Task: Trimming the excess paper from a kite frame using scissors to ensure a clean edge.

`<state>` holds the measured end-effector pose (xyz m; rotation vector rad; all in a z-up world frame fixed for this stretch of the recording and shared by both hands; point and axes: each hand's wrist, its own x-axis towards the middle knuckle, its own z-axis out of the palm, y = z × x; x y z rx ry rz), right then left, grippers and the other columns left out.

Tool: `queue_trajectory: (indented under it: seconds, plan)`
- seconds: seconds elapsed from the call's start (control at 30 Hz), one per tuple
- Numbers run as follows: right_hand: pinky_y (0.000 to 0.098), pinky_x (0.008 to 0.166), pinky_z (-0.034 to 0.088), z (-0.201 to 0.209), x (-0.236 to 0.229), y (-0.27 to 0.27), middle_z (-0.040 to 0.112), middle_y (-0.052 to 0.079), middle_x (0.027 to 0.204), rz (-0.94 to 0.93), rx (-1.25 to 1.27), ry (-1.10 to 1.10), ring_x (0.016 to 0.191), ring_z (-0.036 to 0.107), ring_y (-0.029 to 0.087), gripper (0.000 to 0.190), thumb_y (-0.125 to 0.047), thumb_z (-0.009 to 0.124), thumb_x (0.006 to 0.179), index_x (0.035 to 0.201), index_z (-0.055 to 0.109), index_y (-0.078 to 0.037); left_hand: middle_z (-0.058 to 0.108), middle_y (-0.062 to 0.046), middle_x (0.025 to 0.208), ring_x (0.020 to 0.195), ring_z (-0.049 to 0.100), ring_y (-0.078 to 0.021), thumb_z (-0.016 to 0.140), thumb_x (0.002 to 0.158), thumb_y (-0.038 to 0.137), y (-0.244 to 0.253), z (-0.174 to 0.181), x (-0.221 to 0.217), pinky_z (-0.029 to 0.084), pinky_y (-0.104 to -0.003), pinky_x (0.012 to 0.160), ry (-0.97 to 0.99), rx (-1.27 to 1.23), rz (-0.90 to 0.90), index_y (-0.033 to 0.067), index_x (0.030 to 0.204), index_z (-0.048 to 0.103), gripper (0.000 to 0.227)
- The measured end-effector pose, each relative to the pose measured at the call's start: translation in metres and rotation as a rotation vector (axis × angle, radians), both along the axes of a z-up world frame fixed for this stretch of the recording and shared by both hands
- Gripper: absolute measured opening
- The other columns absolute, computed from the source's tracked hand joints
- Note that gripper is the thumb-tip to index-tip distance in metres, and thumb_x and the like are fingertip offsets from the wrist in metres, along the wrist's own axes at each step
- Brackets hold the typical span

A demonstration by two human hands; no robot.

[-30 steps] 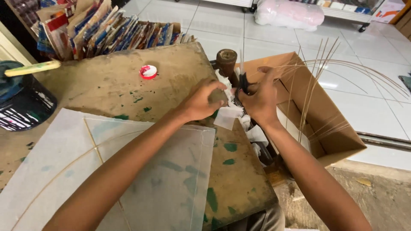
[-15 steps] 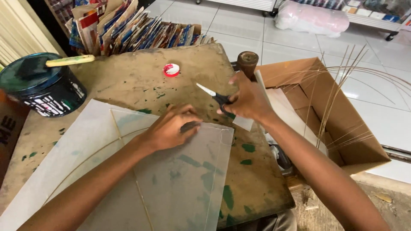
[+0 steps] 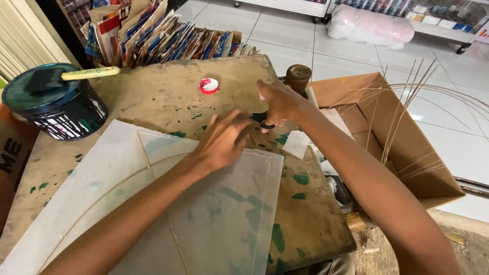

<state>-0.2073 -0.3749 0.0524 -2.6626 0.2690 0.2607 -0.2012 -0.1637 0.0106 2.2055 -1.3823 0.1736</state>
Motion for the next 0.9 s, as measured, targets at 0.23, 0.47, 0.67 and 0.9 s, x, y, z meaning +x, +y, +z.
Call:
queue_trajectory:
  seconds: [0.23, 0.47, 0.67, 0.9]
  plan:
    - [0.0289, 0.049, 0.061, -0.005, -0.011, -0.002, 0.073, 0.014, 0.081, 0.055, 0.086, -0.128, 0.051, 0.071, 0.02, 0.079, -0.014, 0.091, 0.067, 0.127, 0.041, -0.017, 0.074, -0.007, 0.079, 0.084, 0.072, -0.0338, 0.063, 0.095, 0.015, -0.036, -0.038, 0.07, 0.046, -0.039, 0.087, -0.094, -0.07, -0.02, 0.0182, 0.093, 0.075, 0.013]
    - [0.0327, 0.06, 0.065, 0.006, -0.002, -0.001, 0.07, 0.021, 0.092, -0.015, 0.123, 0.046, 0.061, 0.074, 0.029, 0.092, -0.009, 0.092, 0.065, 0.137, 0.036, -0.005, 0.075, -0.013, 0.089, 0.089, 0.069, -0.0376, 0.078, 0.063, -0.01, -0.027, -0.011, 0.067, 0.043, -0.046, 0.092, -0.216, 0.031, -0.218, 0.006, 0.085, 0.073, 0.028]
    - [0.0376, 0.061, 0.067, 0.009, 0.0, 0.0, 0.068, 0.026, 0.087, -0.049, 0.191, 0.125, 0.061, 0.074, 0.033, 0.101, -0.007, 0.098, 0.057, 0.135, 0.035, -0.002, 0.072, -0.014, 0.101, 0.092, 0.066, -0.0391, 0.075, 0.061, -0.016, -0.027, -0.019, 0.076, 0.043, -0.048, 0.085, -0.239, -0.038, -0.352, 0.0006, 0.093, 0.073, 0.036]
    - [0.0413, 0.087, 0.064, 0.058, -0.014, 0.023, 0.063, 0.03, 0.112, -0.123, 0.249, 0.358, 0.09, 0.075, 0.044, 0.073, 0.003, 0.074, 0.08, 0.137, 0.03, 0.012, 0.071, -0.017, 0.101, 0.095, 0.066, -0.04, 0.078, 0.058, -0.018, -0.038, -0.02, 0.077, 0.048, -0.045, 0.089, -0.126, 0.016, -0.336, -0.0003, 0.093, 0.073, 0.039]
